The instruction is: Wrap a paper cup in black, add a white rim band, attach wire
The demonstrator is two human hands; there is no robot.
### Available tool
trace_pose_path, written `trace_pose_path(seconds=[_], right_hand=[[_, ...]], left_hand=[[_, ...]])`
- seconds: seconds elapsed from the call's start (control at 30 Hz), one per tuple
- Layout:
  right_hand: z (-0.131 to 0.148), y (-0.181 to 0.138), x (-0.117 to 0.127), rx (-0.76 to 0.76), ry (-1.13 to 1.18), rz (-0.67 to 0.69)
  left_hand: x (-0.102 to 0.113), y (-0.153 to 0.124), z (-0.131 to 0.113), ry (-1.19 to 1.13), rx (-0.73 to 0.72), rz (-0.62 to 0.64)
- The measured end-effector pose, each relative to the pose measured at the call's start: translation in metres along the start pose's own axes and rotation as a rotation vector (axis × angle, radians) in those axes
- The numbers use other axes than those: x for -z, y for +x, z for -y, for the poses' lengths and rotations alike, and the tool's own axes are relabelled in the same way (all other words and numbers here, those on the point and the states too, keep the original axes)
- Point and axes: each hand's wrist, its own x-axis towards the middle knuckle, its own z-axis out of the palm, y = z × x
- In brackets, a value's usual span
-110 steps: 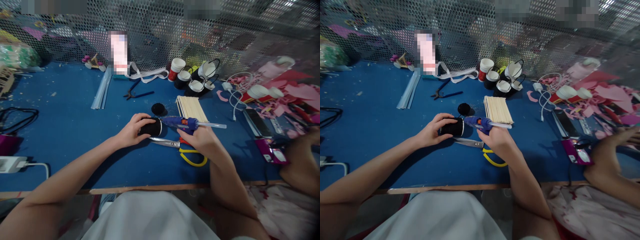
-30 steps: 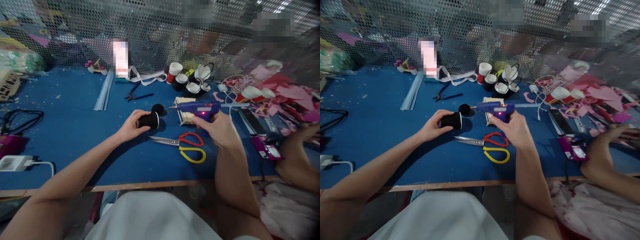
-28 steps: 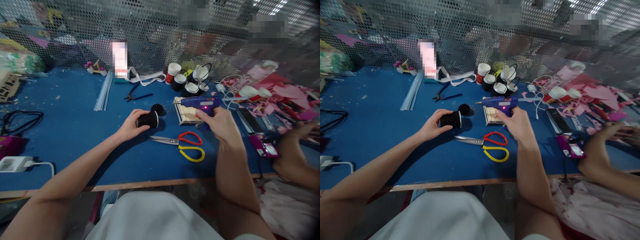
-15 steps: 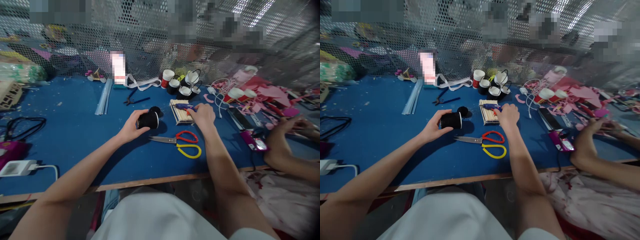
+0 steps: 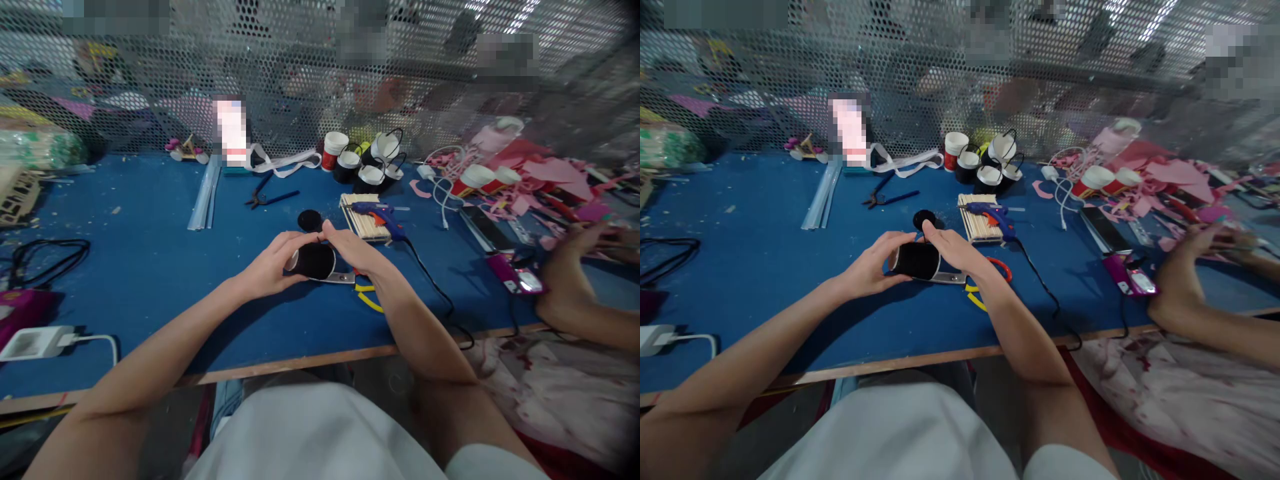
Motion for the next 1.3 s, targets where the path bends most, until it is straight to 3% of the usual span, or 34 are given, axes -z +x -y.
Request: trace_pose_path(seconds=[0.13,0.23,0.6,0.87,1.3], right_hand=[[-0.011,0.002,-0.003,0.039,0.237,-0.098],[-0.014,0.002,-0.001,0.037,0.339,-0.191],[-0.021,0.003,0.01,0.106,0.321,-0.432],[-0.02,0.003,0.01,0.17,0.228,-0.462],[-0.015,-0.002,0.006,0.102,0.086,-0.405]], left_hand=[[0.0,0.002,0.0,-0.012,-0.024,-0.037],[0.001,0.003,0.001,-0.07,0.039,-0.106],[-0.004,0.001,0.01,-0.282,0.261,-0.086],[-0.005,0.0,0.01,-0.334,0.251,-0.046],[-0.004,0.001,0.006,-0.375,0.186,-0.049]])
